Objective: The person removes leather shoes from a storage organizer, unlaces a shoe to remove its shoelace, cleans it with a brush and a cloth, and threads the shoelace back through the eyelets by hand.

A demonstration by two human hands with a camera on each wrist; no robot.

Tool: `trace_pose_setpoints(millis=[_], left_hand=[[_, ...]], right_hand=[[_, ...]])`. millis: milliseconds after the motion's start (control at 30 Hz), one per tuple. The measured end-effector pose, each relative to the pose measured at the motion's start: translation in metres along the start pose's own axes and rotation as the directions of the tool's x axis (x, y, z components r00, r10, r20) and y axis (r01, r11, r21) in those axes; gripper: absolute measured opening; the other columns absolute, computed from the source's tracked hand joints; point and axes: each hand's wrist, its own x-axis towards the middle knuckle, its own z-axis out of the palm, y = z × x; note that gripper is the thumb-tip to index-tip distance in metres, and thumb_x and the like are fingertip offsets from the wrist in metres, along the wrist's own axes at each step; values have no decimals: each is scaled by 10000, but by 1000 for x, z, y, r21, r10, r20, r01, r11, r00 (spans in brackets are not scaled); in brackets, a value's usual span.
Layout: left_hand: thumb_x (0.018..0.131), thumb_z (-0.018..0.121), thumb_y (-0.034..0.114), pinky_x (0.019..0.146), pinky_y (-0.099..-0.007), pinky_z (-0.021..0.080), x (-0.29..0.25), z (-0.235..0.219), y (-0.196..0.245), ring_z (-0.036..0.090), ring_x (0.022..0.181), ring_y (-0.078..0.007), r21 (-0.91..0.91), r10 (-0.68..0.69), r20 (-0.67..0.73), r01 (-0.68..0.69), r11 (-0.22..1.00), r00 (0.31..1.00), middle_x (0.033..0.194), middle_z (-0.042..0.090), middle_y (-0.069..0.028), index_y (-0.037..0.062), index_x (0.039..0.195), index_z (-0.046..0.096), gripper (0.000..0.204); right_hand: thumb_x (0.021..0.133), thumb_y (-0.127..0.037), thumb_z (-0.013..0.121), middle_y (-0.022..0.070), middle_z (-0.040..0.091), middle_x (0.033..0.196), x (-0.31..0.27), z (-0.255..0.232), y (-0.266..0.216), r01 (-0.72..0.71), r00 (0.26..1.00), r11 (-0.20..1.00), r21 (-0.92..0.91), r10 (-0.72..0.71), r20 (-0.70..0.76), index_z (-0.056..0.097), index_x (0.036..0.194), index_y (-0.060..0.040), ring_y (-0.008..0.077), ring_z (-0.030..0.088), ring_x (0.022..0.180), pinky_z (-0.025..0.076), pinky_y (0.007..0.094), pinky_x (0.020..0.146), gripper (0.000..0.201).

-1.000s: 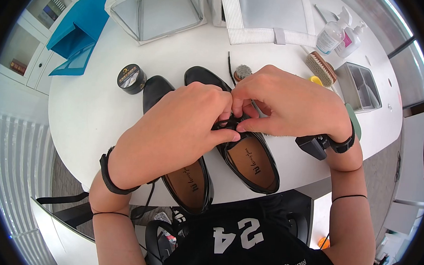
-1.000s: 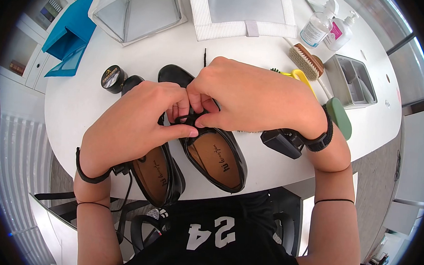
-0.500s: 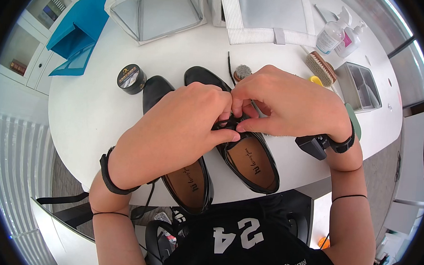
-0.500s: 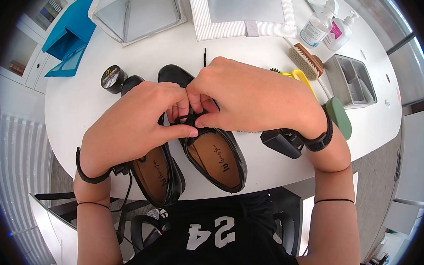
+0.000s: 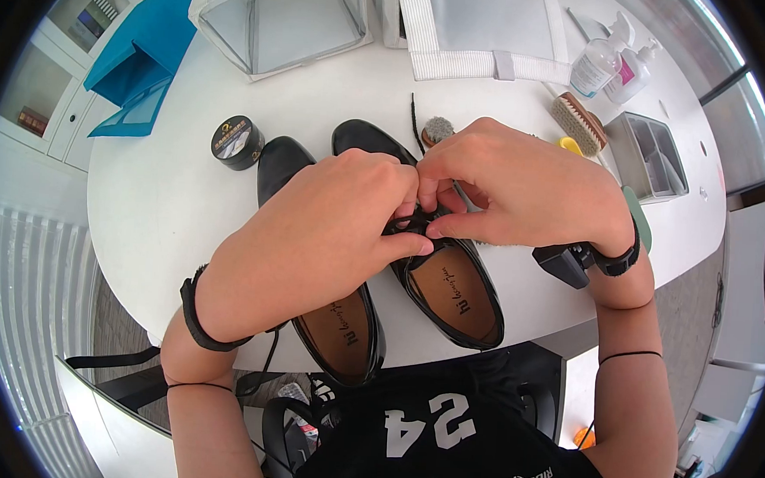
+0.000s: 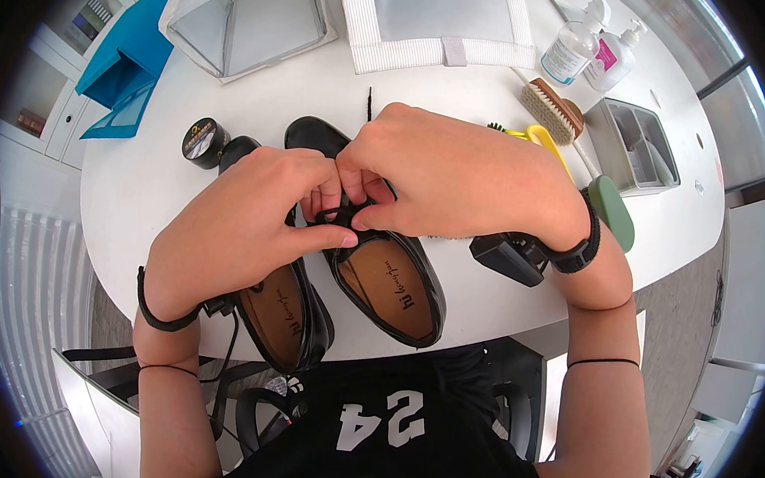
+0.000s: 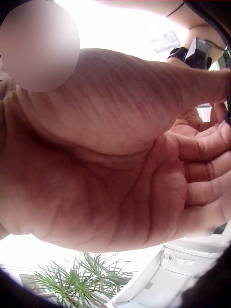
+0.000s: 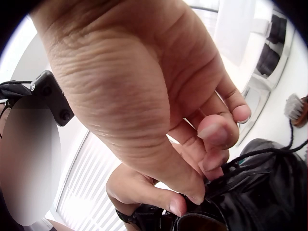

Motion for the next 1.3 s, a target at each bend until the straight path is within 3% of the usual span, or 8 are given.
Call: trace_pose_setpoints(millis=[500, 1300], left_hand=[[881, 884, 208, 713, -412, 527, -1, 2, -1, 653, 763, -310, 3, 17, -15, -17, 1000, 1000, 849, 695, -132, -26, 1015, 727, 312], [885, 887, 227, 721, -418, 523, -1, 1, 1, 646, 773, -317, 14, -17, 8, 17, 1000, 1000, 853, 692, -134, -27, 1004, 722, 326]], right_hand=[[914, -224, 842, 32, 699, 794, 0, -2, -3, -12, 1000, 1000, 12, 12, 9, 772, 1011, -62, 232, 661, 760, 536, 371, 812, 201], [925, -244, 843, 25, 694, 802, -1, 1, 0, 5, 1000, 1000, -11, -5, 2, 766, 1018, -75, 223, 650, 778, 521, 374, 909, 208]])
